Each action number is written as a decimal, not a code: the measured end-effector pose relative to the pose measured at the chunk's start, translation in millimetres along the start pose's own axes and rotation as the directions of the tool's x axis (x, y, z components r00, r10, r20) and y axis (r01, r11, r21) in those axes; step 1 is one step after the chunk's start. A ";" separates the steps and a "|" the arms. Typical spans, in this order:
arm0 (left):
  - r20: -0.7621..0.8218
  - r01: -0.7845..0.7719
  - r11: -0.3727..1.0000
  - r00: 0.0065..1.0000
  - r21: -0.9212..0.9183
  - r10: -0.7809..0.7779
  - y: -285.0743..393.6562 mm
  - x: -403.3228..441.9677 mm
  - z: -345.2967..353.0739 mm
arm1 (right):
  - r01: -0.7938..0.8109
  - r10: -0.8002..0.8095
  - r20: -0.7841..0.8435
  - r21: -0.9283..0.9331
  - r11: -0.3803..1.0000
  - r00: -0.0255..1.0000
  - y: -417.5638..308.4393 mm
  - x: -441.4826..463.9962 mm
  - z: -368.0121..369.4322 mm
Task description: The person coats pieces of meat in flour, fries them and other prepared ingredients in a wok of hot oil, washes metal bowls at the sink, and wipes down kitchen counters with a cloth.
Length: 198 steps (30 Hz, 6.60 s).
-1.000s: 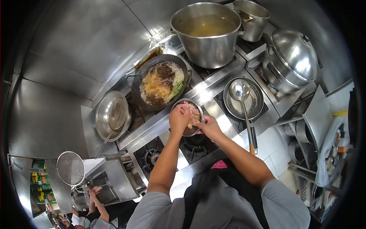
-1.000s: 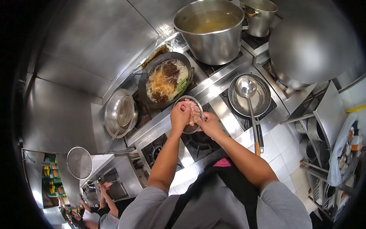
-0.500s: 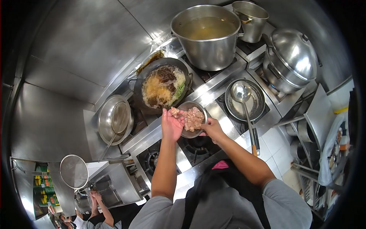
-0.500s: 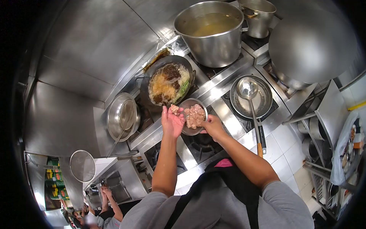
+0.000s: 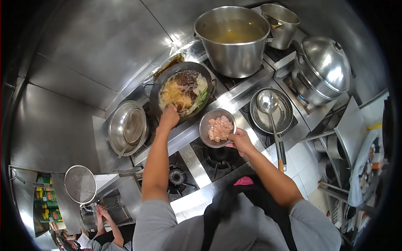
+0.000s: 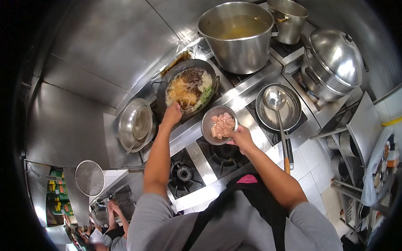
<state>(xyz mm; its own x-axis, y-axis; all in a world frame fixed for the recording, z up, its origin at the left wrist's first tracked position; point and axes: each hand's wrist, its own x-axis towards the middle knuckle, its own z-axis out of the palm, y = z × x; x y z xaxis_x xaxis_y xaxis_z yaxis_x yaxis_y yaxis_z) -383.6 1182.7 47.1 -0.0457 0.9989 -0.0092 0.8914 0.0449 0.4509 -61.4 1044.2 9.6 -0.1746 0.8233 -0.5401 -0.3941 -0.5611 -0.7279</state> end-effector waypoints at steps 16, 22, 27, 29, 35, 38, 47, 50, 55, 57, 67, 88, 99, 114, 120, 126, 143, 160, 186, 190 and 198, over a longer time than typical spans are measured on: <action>0.142 0.004 0.967 0.989 -0.255 0.033 97.2 -85.5 88.3 | 0.220 -0.214 0.057 -0.376 0.900 0.975 32.4 2.8 24.2; -0.184 -0.051 0.937 0.983 -0.345 -0.015 65.3 -73.1 27.7 | 0.008 -0.007 0.009 -0.105 0.994 1.000 23.7 1.4 16.1; -0.132 0.129 0.948 0.987 0.290 -0.094 -10.1 -8.9 -7.4 | -0.058 0.058 0.035 -0.010 0.998 0.998 7.2 -4.5 22.2; -0.041 0.019 0.800 0.999 0.599 0.008 -49.3 10.6 9.6 | -0.064 0.064 0.030 -0.005 0.998 0.997 7.1 -7.5 21.3; 0.097 -0.436 0.896 0.899 0.082 0.428 67.9 -52.4 -8.0 | 0.026 -0.026 0.010 -0.046 0.999 1.000 16.3 -1.4 13.7; 0.197 -0.475 0.830 0.879 0.292 0.434 99.9 -93.2 31.5 | 0.100 -0.090 0.059 -0.181 0.978 0.994 16.3 -3.7 14.2; -0.005 -0.299 0.888 0.947 0.349 0.320 92.8 -102.0 10.5 | 0.002 0.002 0.052 -0.066 0.998 0.999 23.6 1.2 9.3; -0.155 -0.214 0.925 0.950 0.313 0.272 76.5 -61.2 -17.9 | -0.007 0.008 0.012 -0.057 0.998 1.000 10.8 -4.4 13.0; -0.002 -0.210 0.893 0.973 0.399 0.230 4.1 -2.5 3.6 | -0.025 0.026 0.036 -0.028 0.999 0.999 5.4 -7.8 13.1; 0.096 -0.180 0.863 0.984 0.472 0.153 25.7 -7.7 -1.9 | -0.011 0.012 0.029 -0.006 1.000 1.000 0.5 -11.1 12.8; 0.229 -0.650 0.658 0.755 0.380 0.614 79.2 -90.5 62.1 | 0.013 -0.006 0.048 -0.154 0.988 0.999 21.3 -0.8 8.8; -0.032 -0.217 0.887 0.967 0.408 0.252 44.4 -26.2 -24.3 | -0.040 0.045 0.057 -0.087 0.995 0.997 -0.5 -7.8 8.5; 0.186 -0.253 0.963 0.955 0.096 0.233 130.1 -99.4 67.6 | 0.086 -0.068 0.101 -0.188 0.978 0.993 15.7 -0.8 17.6; -0.076 -0.045 0.997 0.996 0.056 0.049 -2.6 1.5 13.0 | -0.053 0.053 0.071 0.002 0.999 0.996 0.3 -11.4 1.9; 0.088 -0.058 0.962 0.996 0.268 0.035 11.3 4.7 14.9 | -0.038 0.037 0.070 0.013 0.999 0.997 -1.8 -14.8 -2.1; 0.300 -0.336 0.942 0.900 0.017 0.315 113.6 -66.7 23.3 | 0.091 -0.084 0.050 -0.151 0.984 0.995 8.2 -11.3 -5.1; 0.307 -0.123 0.949 0.928 -0.291 0.214 130.1 -95.0 54.2 | 0.079 -0.078 0.016 -0.077 0.994 0.997 9.9 -5.6 -11.3; -0.016 -0.162 0.958 0.986 -0.238 0.163 79.0 43.2 18.1 | -0.004 0.002 0.020 0.079 0.997 1.000 -7.3 -5.4 -28.2; 0.172 -0.071 0.996 0.982 -0.045 0.078 143.9 -79.7 88.9 | 0.206 -0.212 0.006 -0.263 0.943 0.977 24.1 7.4 -17.9; 0.102 -0.092 0.905 0.984 -0.415 0.146 111.9 -78.1 78.3 | 0.102 -0.103 -0.012 -0.064 0.993 0.995 17.3 7.9 -23.1; 0.375 0.381 -0.150 0.925 -0.912 0.064 125.1 -48.6 26.3 | 0.030 -0.030 -0.001 0.019 0.999 1.000 4.2 1.1 -26.4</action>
<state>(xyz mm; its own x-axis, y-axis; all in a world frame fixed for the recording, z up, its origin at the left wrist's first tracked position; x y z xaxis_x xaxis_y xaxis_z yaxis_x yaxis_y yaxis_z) -258.0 1140.1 80.5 0.1840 0.9312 -0.3147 -0.5625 0.3624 0.7432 -39.5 1040.5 -5.2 -0.1618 0.8396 -0.5185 -0.4163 -0.5345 -0.7355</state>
